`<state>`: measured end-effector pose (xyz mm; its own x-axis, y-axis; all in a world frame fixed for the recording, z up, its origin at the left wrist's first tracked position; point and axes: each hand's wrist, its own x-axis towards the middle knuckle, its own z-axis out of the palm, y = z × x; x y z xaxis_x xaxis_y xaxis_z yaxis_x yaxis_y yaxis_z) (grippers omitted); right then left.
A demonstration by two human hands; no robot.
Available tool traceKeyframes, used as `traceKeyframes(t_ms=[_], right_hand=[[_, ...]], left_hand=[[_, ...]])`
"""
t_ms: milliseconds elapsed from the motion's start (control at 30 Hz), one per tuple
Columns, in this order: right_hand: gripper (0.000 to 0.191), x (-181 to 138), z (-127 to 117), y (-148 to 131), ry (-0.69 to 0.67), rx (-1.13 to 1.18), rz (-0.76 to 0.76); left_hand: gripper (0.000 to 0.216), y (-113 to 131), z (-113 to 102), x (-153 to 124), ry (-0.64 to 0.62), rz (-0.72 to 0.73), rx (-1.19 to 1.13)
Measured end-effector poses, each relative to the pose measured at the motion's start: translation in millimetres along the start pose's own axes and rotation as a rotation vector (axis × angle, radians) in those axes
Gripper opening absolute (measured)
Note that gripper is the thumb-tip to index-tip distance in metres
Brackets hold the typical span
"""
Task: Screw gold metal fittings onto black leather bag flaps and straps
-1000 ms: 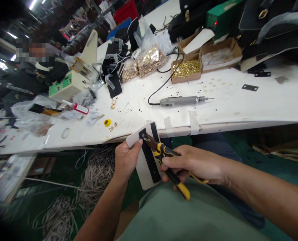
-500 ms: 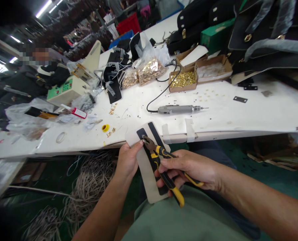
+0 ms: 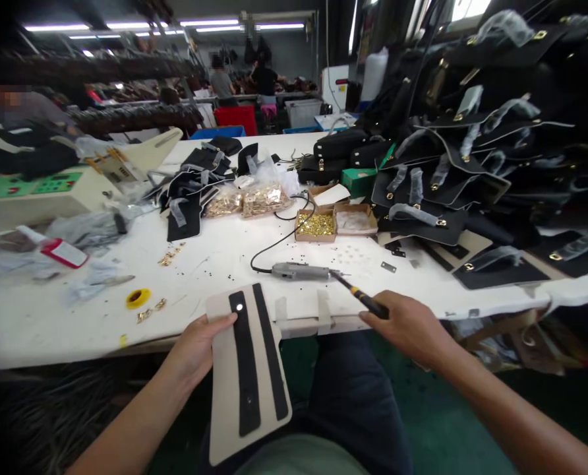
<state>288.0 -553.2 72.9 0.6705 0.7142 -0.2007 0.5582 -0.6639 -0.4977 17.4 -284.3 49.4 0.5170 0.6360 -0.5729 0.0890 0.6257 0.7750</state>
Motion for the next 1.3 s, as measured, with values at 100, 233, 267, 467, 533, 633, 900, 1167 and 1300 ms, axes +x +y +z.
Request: traceKeyframes(t_ms=[100,233,267,467,533,633,900,1167,1300], right_hand=[[0.043,11.4,1.7,67.1,0.163,-0.247,0.166],[0.049,16.2,-3.9,135.3,0.283,-0.278,0.233],[0.048,16.7,-6.5,143.5,0.308,-0.284,0.217],[0.042,17.1,13.7,67.9,0.488,-0.181,-0.086],[0.043,18.4,39.9,4.0,0.352,0.106,-0.164],[0.038,28.9,80.9,-84.7,0.111,0.397,-0.239],[0.055,70.3,129.2,-141.5,0.027,0.42,-0.208],[0.051,89.8,135.0,-142.0,-0.07,0.349,-0.239],[0.05,95.5,136.8,-140.8,-0.126,0.352,-0.209]], left_hand=[[0.044,-0.1,-1.1,1.8,-0.022,-0.023,0.009],[0.039,-6.5,0.5,4.8,-0.056,-0.041,0.007],[0.037,-8.0,1.4,5.8,-0.057,-0.041,0.007],[0.037,-10.9,9.4,11.1,-0.081,-0.034,0.014],[0.036,-10.6,12.2,13.1,-0.077,-0.028,0.023],[0.034,-10.0,14.4,16.6,-0.07,-0.025,0.042],[0.036,-9.9,7.4,27.5,-0.08,-0.019,0.013],[0.032,-11.3,5.0,38.8,-0.115,-0.047,0.074],[0.023,-10.0,3.6,43.4,-0.135,0.003,0.173]])
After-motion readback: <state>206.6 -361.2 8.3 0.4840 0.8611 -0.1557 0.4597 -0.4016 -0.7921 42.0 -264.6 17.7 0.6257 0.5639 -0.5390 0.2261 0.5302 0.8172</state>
